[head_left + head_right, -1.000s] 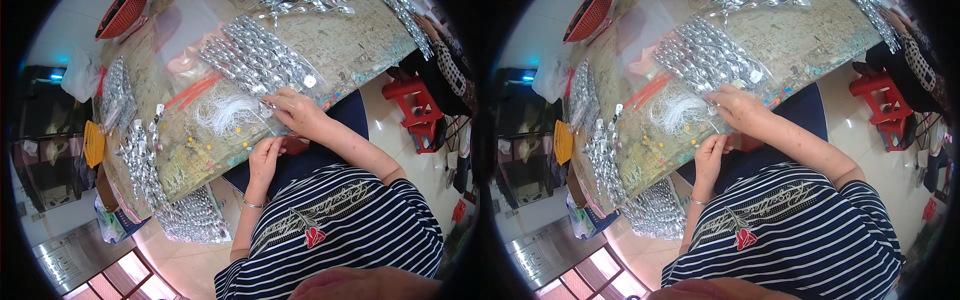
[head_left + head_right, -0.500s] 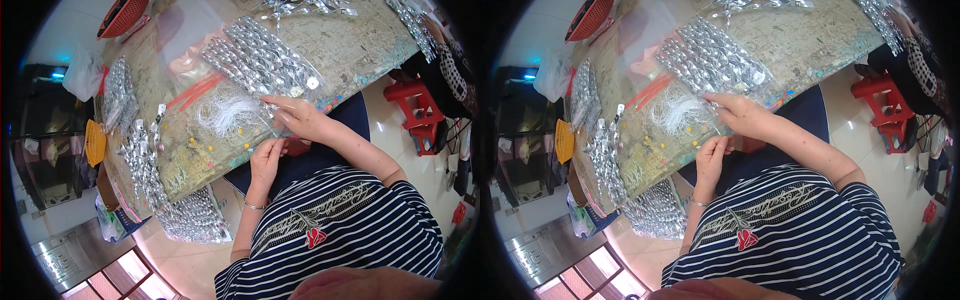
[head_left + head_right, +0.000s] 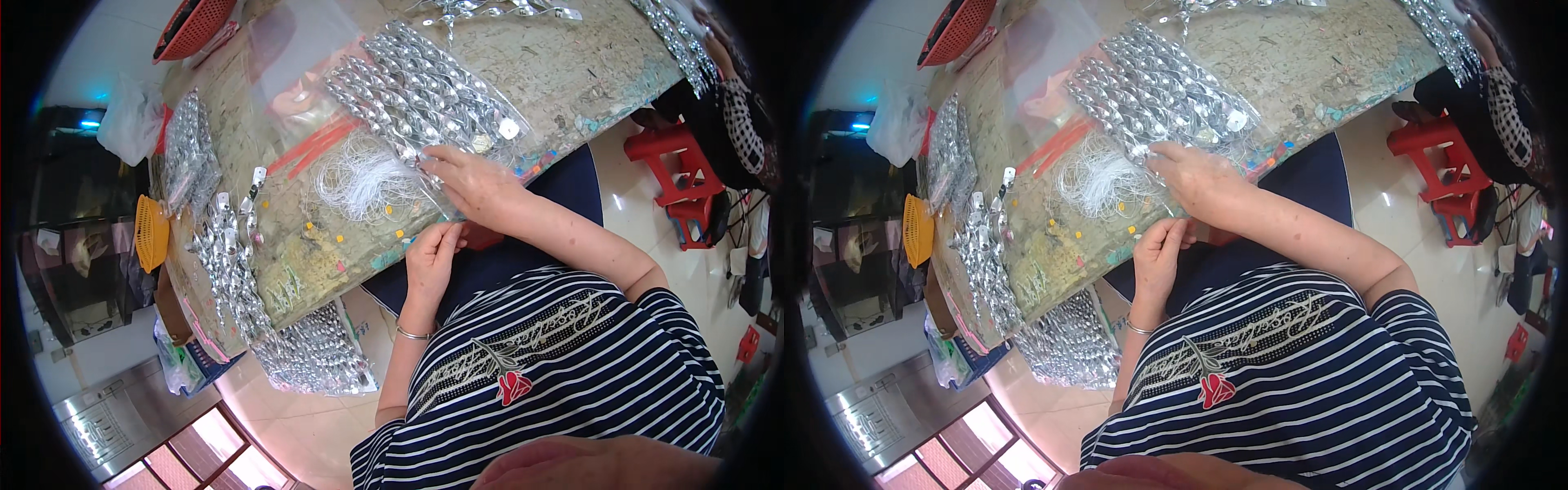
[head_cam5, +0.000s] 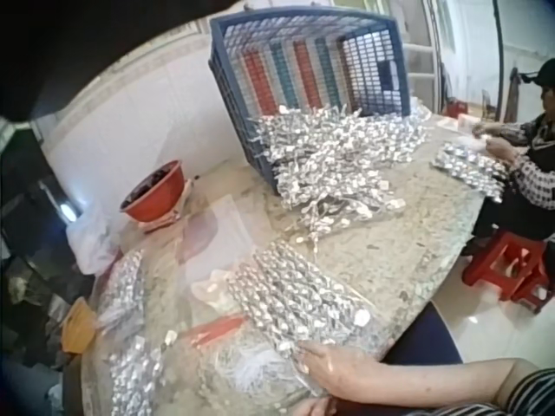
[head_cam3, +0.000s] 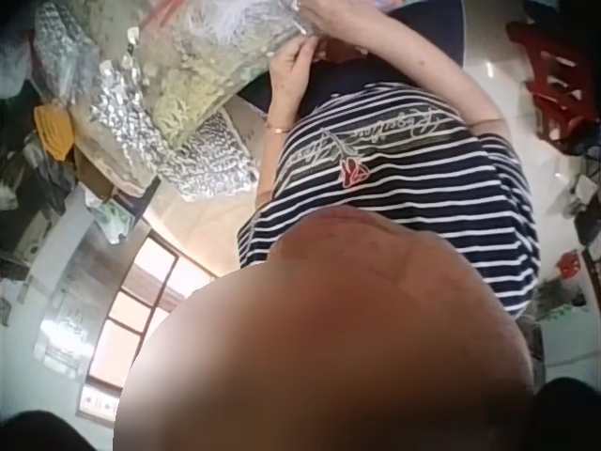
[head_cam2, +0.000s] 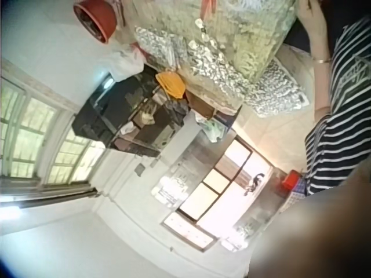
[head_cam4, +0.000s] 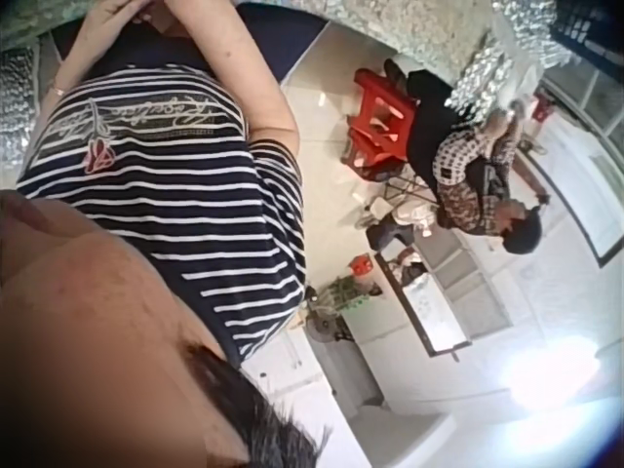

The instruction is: Putting silver tinsel-like decorative items into plastic bags at a workbench.

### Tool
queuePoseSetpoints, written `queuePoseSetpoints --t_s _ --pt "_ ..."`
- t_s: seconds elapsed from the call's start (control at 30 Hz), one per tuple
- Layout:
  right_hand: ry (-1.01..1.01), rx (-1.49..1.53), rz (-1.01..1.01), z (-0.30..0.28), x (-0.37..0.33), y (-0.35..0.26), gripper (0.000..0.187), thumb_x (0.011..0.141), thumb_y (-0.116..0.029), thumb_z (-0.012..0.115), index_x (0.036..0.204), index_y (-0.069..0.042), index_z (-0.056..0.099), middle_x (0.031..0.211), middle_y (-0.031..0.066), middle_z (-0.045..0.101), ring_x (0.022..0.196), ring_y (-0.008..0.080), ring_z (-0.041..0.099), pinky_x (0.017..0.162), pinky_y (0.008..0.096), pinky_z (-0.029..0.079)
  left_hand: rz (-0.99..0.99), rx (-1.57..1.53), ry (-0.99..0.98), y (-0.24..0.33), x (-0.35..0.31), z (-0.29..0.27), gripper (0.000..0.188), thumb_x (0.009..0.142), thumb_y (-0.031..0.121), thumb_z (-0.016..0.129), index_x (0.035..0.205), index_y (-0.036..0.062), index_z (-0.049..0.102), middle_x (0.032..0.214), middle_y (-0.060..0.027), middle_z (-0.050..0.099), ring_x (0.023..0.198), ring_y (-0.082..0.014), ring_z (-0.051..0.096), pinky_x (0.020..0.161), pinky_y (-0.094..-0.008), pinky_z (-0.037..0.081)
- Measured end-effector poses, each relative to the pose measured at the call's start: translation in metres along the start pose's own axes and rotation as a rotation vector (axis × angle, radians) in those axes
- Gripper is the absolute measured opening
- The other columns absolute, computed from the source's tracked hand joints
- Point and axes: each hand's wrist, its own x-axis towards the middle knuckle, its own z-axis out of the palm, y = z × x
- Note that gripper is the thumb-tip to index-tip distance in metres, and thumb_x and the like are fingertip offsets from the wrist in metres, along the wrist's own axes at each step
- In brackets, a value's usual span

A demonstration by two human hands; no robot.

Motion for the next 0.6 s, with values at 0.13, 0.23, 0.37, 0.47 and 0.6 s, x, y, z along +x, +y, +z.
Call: queuePoseSetpoints --t_s 0.13,0.23,0.37,0.47,0.6 --pt "-0.111 0.017 0.112 -0.009 0.005 -0.009 0.039 0.086 -0.003 0.054 0.125 -0.005 0.052 0.132 0.0128 0.053 0.102 0.035 0.063 0.083 0.041 0.053 -0.012 -0.024 0.0 -0.002 0.001 -0.001 0.02 0.098 0.014 0.056 0.101 -0.0022 0.067 0.089 -0.0052 0.069 0.077 -0.0111 0.064 0.069 -0.0237 0.051" --pt "-0.014 0.1 0.035 -0.002 0.008 -0.005 0.043 0.086 -0.002 0.052 0.129 -0.004 0.049 0.128 0.0173 0.054 0.102 0.0374 0.062 0.083 0.0421 0.053 -0.005 -0.022 0.03 -0.002 0.001 -0.001 0.017 0.096 0.012 0.059 0.097 -0.0025 0.068 0.088 -0.006 0.068 0.074 -0.0108 0.065 0.066 -0.0231 0.052" --pt "-0.011 0.15 0.045 0.006 0.015 -0.003 0.043 0.087 -0.002 0.049 0.13 -0.001 0.048 0.123 0.0219 0.056 0.106 0.0395 0.06 0.085 0.0428 0.052 -0.001 -0.033 0.027 0.002 0.002 -0.002 0.017 0.096 0.012 0.059 0.094 -0.002 0.068 0.088 -0.0056 0.068 0.074 -0.0105 0.065 0.065 -0.0226 0.052" --pt "-0.048 0.12 0.037 0.005 0.021 0.001 0.042 0.088 -0.003 0.048 0.131 0.0 0.047 0.121 0.0228 0.057 0.106 0.0395 0.059 0.085 0.0424 0.052 0.034 -0.038 0.01 0.003 0.004 -0.005 0.018 0.097 0.012 0.058 0.102 -0.0027 0.066 0.088 -0.0065 0.067 0.072 -0.0108 0.064 0.064 -0.0223 0.053" --pt "-0.115 0.079 0.054 0.007 0.024 0.003 0.04 0.09 -0.006 0.049 0.129 0.002 0.048 0.114 0.0221 0.06 0.102 0.0384 0.061 0.085 0.0425 0.052 0.061 -0.27 0.132 0.013 0.013 -0.002 0.032 0.099 0.012 0.053 0.127 -0.003 0.052 0.109 -0.011 0.062 0.091 -0.0109 0.061 0.073 -0.0237 0.053"
